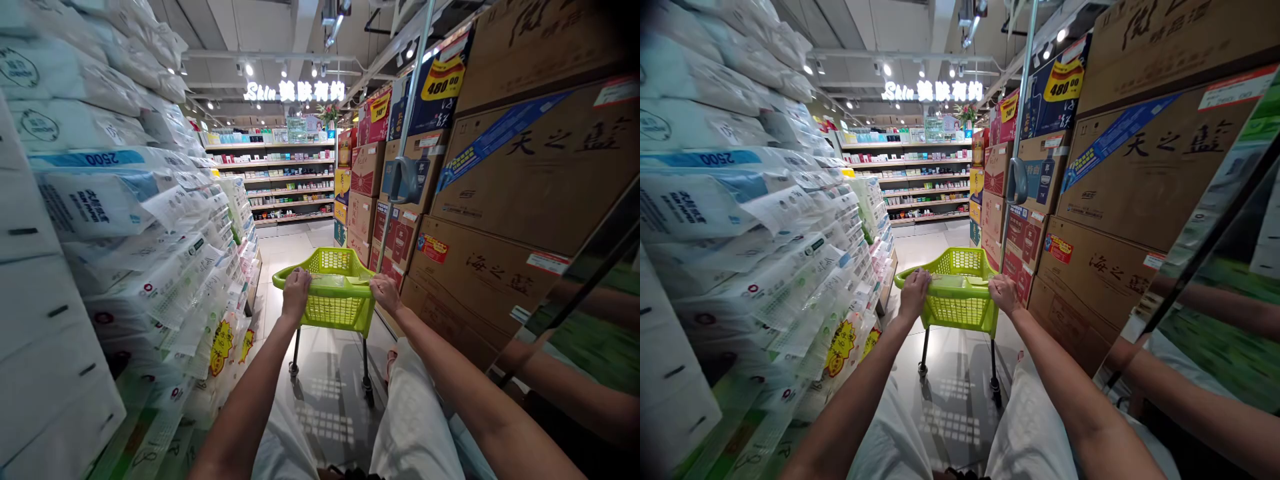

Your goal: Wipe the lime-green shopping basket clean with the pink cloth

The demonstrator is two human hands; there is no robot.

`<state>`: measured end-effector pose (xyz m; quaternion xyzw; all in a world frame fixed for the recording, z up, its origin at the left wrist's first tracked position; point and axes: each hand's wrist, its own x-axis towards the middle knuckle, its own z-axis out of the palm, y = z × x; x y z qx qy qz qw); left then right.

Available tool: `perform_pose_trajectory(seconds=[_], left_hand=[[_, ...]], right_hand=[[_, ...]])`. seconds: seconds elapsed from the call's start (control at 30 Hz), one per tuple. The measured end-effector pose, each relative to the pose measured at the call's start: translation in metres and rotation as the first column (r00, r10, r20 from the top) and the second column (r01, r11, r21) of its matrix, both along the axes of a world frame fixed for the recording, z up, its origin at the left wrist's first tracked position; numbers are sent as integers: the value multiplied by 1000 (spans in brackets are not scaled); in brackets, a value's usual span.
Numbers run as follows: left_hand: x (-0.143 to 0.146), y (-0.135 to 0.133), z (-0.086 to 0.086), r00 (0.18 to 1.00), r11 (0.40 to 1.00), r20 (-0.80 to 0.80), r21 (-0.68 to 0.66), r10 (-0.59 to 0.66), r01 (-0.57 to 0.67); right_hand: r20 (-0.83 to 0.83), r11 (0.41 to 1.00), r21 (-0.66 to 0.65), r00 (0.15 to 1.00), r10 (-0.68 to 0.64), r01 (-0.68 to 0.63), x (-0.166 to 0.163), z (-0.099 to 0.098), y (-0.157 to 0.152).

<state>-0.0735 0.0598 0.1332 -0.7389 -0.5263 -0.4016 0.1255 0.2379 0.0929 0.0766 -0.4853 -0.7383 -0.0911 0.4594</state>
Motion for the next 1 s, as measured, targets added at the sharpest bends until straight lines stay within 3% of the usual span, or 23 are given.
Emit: perform_pose_trajectory(seconds=[0.13,0.33,0.43,0.5,0.63,0.7,0.8,0.9,1.0], left_hand=[[40,-7,-16,999,984,-8,172,39,-37],[100,-14,-25,964,960,-241,224,-114,169],[96,-12,-20,920,943,-333,181,-207,278],[79,-8,-14,908,948,-357,144,-218,284],[38,-4,-4,955,989,-284,94,-85,116],[32,-6,-5,980,994,-198,105,-9,30],[51,-14,-14,991,988,-135,152,19,2],[82,-23,-27,972,977,-215,170,-95,133],[87,-26,-33,916,951,-352,163,-192,262]], right_hand=[[-13,1000,2,1000,10,-10,-1,2,-4],[-6,1000,7,1000,6,-6,2,3,-9],[5,1000,-2,1000,16,-16,5,2,-8],[16,1000,-12,1000,23,-23,8,2,-7],[16,1000,-7,1000,6,-5,10,2,-4],[13,1000,-15,1000,-18,18,7,3,-5],[11,999,-26,999,-36,36,2,4,-7],[3,999,-27,1000,-24,24,2,3,-10],[13,999,-27,1000,17,-17,12,-1,-10]])
